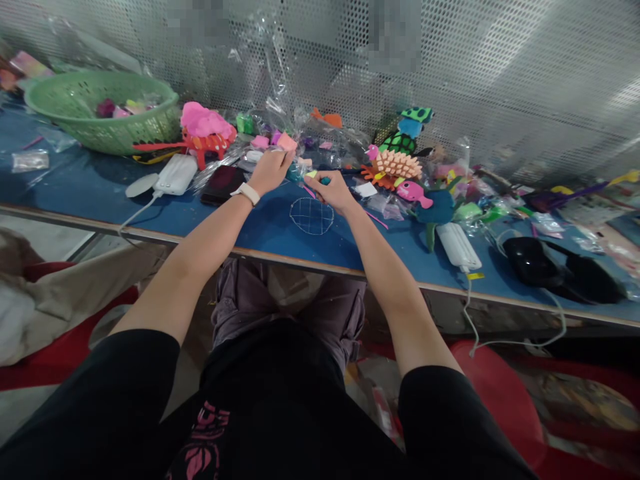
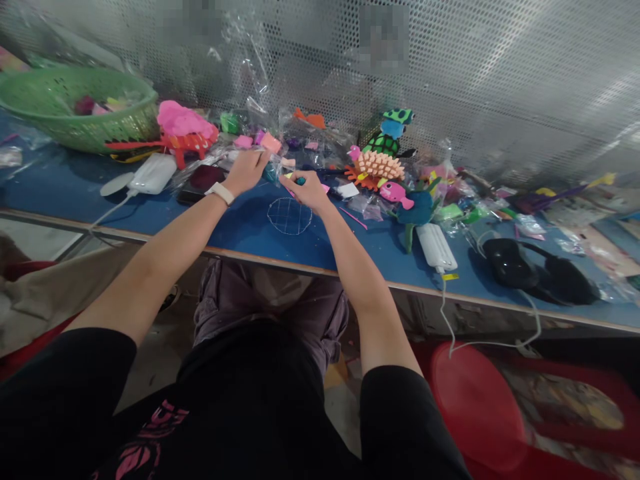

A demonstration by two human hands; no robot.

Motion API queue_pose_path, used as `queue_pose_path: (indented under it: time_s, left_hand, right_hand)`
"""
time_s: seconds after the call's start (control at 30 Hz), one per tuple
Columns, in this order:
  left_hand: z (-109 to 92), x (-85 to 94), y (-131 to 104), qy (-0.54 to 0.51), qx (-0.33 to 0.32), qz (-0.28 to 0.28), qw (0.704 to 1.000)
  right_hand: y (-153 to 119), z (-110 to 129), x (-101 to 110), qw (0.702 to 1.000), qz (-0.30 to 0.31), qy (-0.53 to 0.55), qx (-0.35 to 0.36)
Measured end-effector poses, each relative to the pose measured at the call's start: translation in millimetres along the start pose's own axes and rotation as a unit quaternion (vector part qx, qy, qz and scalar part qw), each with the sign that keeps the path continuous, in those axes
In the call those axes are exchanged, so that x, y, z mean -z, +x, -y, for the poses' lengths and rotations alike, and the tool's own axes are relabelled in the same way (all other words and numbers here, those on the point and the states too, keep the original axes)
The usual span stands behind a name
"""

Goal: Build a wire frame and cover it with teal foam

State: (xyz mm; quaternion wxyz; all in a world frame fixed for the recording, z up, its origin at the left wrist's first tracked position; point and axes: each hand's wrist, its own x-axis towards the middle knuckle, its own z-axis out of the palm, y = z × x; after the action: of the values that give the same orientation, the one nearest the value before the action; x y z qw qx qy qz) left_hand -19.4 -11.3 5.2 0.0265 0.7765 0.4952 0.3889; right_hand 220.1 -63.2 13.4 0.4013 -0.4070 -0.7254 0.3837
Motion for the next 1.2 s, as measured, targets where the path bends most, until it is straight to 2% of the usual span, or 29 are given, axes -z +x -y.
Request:
queue_pose_path:
  time_s: [0.13,0.27,0.43,0.57,0.77,0.87,1.0,1.2]
  left_hand:
    - [-6.9,3.6,-0.9,0.004,0.024,0.018,1.000]
    - [-6.1,2.6,0.1,-0.012,0.049,0.010,0.999]
    - [2.8,-2.8,1.5,-0.014,0.019,-0.016,1.000]
    - [5.0,-3.8,1.6,0.016,0.019,-0.002,1.000]
    - [2.6,-2.8,1.0,-0.034,0.026,-0.011,0.999]
    - [3.9,-3.5,2.0,-0.029,0.037,-0.010,0.999]
    - [8.0,-5.1,4.0,-0.036,0.041,-0.035,0.998]
    - [9.1,-2.8,6.2,-0.032,0.091,-0.014,0.995]
  right_hand:
    - [1.6,-1.5,-2.6,0.999,-0.012,0.031,-0.008]
    - [1.0,3.4,-4.2,0.998,-0.028,0.057,-0.022]
    - [0.2,6.4,-3.1,0.999,-0.020,0.023,-0.011]
    - [2.6,-0.2,-1.2,0.999,-0.030,0.003,-0.023]
    - [3.1,-5.0,-1.9,0.999,-0.029,-0.020,-0.019]
    - [3.0,0.7,-2.6,0.997,-0.058,-0.044,0.006]
    - [0.9,10.2,-1.3,0.987,-0.103,-0.087,0.081]
    - [-5.4,16.6,-0.7,0.985,-0.070,-0.121,0.099]
